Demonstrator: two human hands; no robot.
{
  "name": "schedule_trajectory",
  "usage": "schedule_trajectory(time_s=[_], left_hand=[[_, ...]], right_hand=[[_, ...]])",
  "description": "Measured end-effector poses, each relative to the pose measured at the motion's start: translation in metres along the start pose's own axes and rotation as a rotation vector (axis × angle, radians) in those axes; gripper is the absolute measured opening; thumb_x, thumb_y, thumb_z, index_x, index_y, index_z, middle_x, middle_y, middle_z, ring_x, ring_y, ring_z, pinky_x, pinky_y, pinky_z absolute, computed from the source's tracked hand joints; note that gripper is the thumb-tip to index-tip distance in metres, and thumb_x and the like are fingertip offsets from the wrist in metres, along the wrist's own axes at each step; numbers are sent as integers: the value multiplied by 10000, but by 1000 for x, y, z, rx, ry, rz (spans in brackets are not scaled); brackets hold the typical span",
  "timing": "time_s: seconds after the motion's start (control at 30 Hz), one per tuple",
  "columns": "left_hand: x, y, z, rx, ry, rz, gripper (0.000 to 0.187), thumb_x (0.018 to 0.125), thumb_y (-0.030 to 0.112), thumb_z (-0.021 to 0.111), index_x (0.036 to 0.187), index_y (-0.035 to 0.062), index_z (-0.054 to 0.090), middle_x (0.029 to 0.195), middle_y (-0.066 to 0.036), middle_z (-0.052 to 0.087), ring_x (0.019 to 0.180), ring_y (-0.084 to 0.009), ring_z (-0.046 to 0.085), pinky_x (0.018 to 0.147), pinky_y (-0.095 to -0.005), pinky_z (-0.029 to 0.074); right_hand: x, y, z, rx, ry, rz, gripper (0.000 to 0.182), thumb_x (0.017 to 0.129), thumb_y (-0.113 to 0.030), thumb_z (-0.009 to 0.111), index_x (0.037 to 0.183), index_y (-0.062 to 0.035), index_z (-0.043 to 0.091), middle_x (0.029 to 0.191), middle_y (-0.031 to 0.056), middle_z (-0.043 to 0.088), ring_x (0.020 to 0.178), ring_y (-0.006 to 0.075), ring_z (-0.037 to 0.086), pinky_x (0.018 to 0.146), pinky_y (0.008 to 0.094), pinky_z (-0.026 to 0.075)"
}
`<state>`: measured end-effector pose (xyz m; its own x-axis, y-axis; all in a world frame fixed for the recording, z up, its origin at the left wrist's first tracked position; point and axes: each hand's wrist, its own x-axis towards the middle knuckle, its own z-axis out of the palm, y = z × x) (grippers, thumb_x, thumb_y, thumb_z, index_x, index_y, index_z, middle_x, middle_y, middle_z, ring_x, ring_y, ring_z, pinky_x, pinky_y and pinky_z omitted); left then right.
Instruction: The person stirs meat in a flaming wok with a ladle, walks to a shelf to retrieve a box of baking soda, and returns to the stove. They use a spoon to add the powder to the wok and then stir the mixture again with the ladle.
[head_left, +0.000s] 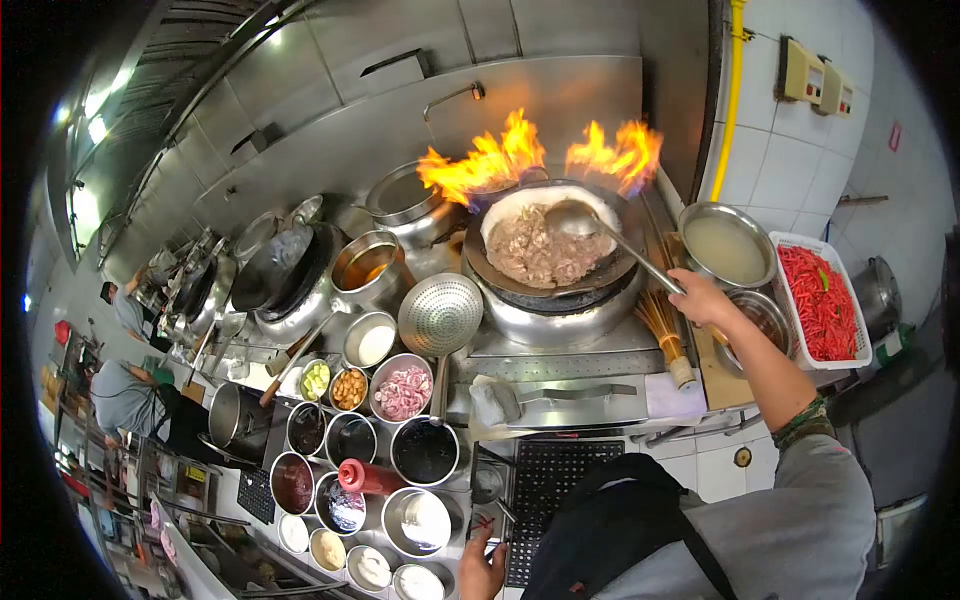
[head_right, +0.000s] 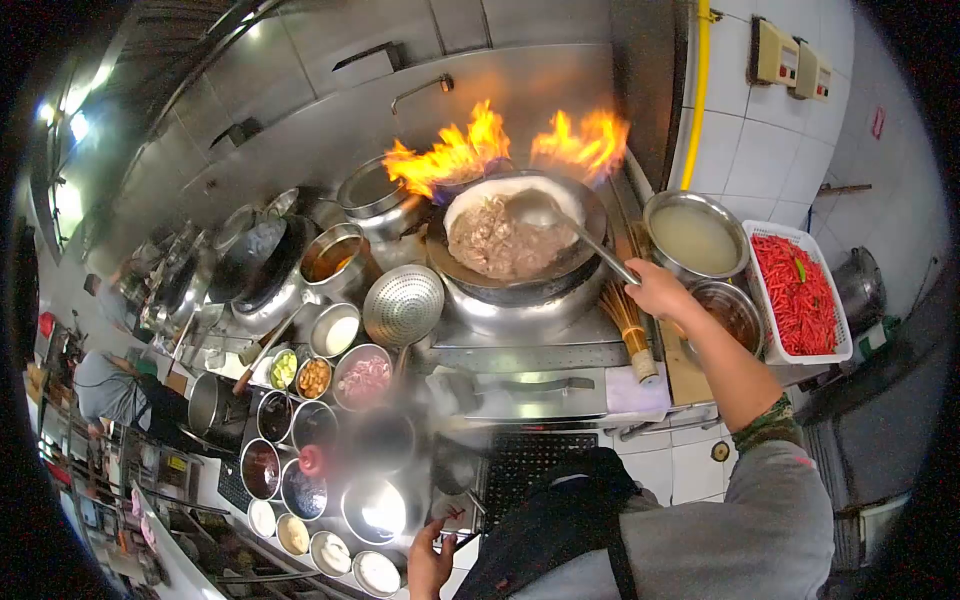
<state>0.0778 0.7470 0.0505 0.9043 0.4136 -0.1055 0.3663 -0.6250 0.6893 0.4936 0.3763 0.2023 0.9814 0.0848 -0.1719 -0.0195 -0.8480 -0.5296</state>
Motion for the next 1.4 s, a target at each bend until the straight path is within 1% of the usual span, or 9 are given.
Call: schedule_trajectory(time_s=[0.27,0.4,0.53,0.63,0.7,0.87,1.07,1.2,1.4], left_hand=[[79,81,3,-113,-57,-45,376,900,199,753,1228,29,681,1178,-205,704,1084,-377,686,911,-437,550],[141,124,32,22,-58,224,355,912,202,742,1228,51,679,1188,-202,695,1083,-393,679,898,-444,550],[206,157,78,-2,-136,498,309,927,195,726,1201,60,682,1177,-202,690,1078,-398,666,915,-445,534],[243,186,106,-44,-234,430,283,940,209,708,1179,58,686,1159,-207,689,1081,-406,655,930,-450,521],[256,190,132,-25,-255,407,277,953,229,692,1171,59,689,1146,-212,688,1076,-409,652,930,-457,518],[278,172,178,180,-249,397,242,978,309,605,1037,109,726,1053,-191,704,981,-410,663,855,-490,530],[275,184,180,282,-193,383,244,951,337,600,886,132,716,962,-158,711,903,-385,678,748,-503,529],[272,181,180,209,-186,362,241,941,350,608,875,145,717,903,-151,702,847,-390,679,725,-503,530],[272,170,191,298,-99,405,214,920,333,625,870,146,718,884,-141,706,806,-388,683,709,-510,533]], right_hand=[[97,0,22,128,-78,-1,461,1013,-168,540,1388,45,377,990,258,654,545,271,627,494,405,541],[94,-14,32,433,-346,4,416,1019,-162,534,1363,25,395,813,70,542,567,193,548,455,358,515],[109,12,28,679,-474,-12,418,1011,-175,560,1378,-2,462,882,116,575,553,181,553,453,352,505],[86,3,-4,278,-198,-72,489,1001,-190,581,1427,3,439,1022,202,660,716,280,681,607,423,562],[106,18,-2,53,-12,-314,541,993,-195,575,1455,21,394,1267,316,626,1162,507,605,989,523,476],[122,4,8,-117,-90,-146,502,994,-153,487,1421,81,363,1201,390,614,1131,533,604,998,550,466],[104,10,30,901,-619,157,183,1026,-185,577,1084,-24,512,769,15,538,565,101,520,489,303,467],[99,19,5,1383,-916,306,104,1034,-166,588,1029,-83,525,754,-38,521,534,41,485,430,256,386],[66,29,-14,1090,-752,120,272,1028,-119,553,1293,-63,534,745,-23,504,531,46,474,425,243,402]])
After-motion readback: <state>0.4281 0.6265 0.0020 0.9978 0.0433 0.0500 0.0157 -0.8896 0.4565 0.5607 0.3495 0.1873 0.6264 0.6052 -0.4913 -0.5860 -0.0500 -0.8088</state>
